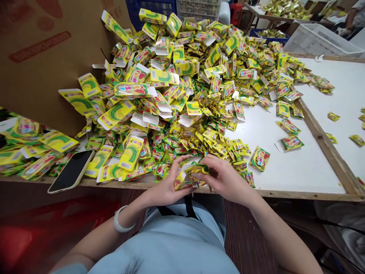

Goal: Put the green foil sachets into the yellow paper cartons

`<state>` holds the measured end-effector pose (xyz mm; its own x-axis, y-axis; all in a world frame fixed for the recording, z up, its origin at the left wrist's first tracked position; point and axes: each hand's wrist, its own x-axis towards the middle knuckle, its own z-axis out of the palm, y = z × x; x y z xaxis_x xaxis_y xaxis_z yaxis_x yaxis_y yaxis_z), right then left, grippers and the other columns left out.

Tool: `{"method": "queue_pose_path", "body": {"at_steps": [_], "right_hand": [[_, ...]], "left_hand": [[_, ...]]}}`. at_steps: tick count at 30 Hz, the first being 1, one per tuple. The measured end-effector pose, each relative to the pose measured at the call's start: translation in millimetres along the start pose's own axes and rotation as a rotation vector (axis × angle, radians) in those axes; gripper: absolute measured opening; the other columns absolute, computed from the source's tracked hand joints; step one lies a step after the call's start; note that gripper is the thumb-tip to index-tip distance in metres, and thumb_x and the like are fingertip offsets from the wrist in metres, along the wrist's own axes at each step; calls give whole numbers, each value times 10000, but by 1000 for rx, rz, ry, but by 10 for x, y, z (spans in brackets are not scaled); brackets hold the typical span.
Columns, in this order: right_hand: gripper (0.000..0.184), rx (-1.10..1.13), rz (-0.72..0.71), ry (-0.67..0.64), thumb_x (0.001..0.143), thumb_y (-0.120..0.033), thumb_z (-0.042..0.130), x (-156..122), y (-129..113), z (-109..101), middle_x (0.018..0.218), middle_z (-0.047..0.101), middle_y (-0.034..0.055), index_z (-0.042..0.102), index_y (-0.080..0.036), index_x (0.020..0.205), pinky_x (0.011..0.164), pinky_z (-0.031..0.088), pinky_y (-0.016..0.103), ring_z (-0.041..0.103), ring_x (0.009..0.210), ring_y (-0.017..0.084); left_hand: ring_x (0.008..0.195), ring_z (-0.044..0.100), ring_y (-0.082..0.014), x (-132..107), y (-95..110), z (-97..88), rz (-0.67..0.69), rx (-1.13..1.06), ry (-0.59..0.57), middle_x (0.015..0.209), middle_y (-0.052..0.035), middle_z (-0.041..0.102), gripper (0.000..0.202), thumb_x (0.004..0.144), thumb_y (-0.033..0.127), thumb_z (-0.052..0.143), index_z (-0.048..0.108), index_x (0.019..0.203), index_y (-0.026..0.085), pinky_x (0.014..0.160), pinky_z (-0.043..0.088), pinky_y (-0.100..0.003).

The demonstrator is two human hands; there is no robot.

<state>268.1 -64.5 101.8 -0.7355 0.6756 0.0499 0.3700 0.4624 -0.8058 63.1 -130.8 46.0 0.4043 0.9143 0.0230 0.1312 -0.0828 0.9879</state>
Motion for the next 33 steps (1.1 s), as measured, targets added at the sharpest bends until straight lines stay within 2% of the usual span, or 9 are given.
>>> {"method": "queue_pose_path", "body": {"at_steps": [3, 6, 9, 13, 18, 22, 25, 28, 33], "right_hand": [[194, -133, -28, -52, 913, -97, 513, -57, -34, 67, 989, 614, 71, 656, -200, 994, 768, 505, 301, 616, 905, 191], [245, -161, -115, -64, 900, -67, 460, -60, -69, 83, 991, 609, 73, 637, -210, 992, 722, 514, 288, 616, 857, 180], [127, -5, -159, -8, 913, -129, 523, -56, -33, 33, 935, 611, 53, 603, -209, 972, 645, 509, 250, 608, 796, 159], [77, 174, -153, -106, 954, -210, 571, -119, 135, 14, 1009, 620, 70, 622, -206, 1012, 650, 510, 226, 618, 877, 153], [61, 214, -84, -71, 938, -211, 617, -171, 251, 194, 831, 653, 21, 669, -198, 909, 614, 460, 218, 586, 716, 124], [160, 99, -16, -125, 958, -194, 568, -189, 173, 224, 834, 686, 43, 700, -180, 868, 692, 482, 262, 616, 750, 150], [208, 60, -32, -243, 970, -151, 522, -215, 140, 197, 936, 715, 65, 727, -189, 959, 763, 491, 291, 645, 845, 170], [199, 58, 15, -280, 932, -95, 555, -219, 152, 266, 852, 734, 29, 730, -188, 910, 715, 477, 266, 653, 762, 150], [217, -29, 30, -236, 855, -30, 577, -215, 116, 419, 708, 709, 7, 698, -174, 748, 611, 436, 231, 625, 630, 132]], "left_hand": [[1207, 601, -252, 0, -2, 36, -18, 16, -29, 1387, -175, 544, 830, 913, 232, 615, 62, 1532, 229, 1054, 453, -410], [1305, 527, -278, -11, -9, 55, -42, 11, -34, 1517, -187, 413, 892, 908, 242, 622, 25, 1571, 240, 1106, 402, -421], [1167, 612, -262, -45, -17, 49, -119, -112, -98, 1512, -184, 416, 907, 922, 324, 624, 6, 1584, 267, 1037, 462, -413], [1050, 638, -244, -96, -77, 84, -160, -242, -172, 1391, -159, 525, 943, 899, 395, 663, 30, 1589, 281, 970, 488, -404], [743, 609, -152, -145, -259, 233, -242, -500, -211, 943, -38, 614, 1055, 829, 428, 749, 27, 1584, 284, 750, 531, -313], [717, 590, -129, -237, -343, 308, -267, -559, -182, 954, -35, 595, 1025, 848, 434, 729, 28, 1582, 288, 727, 526, -291], [755, 608, -146, -307, -343, 332, -268, -457, -197, 975, -52, 625, 995, 873, 433, 695, 27, 1589, 255, 787, 529, -319], [836, 650, -185, -333, -319, 345, -294, -354, -241, 1061, -91, 657, 982, 890, 410, 667, 2, 1593, 244, 850, 537, -364], [1338, 480, -296, -322, -322, 335, -253, -237, -200, 1519, -169, 418, 1055, 799, 305, 749, 60, 1597, 254, 1106, 403, -425]]}}
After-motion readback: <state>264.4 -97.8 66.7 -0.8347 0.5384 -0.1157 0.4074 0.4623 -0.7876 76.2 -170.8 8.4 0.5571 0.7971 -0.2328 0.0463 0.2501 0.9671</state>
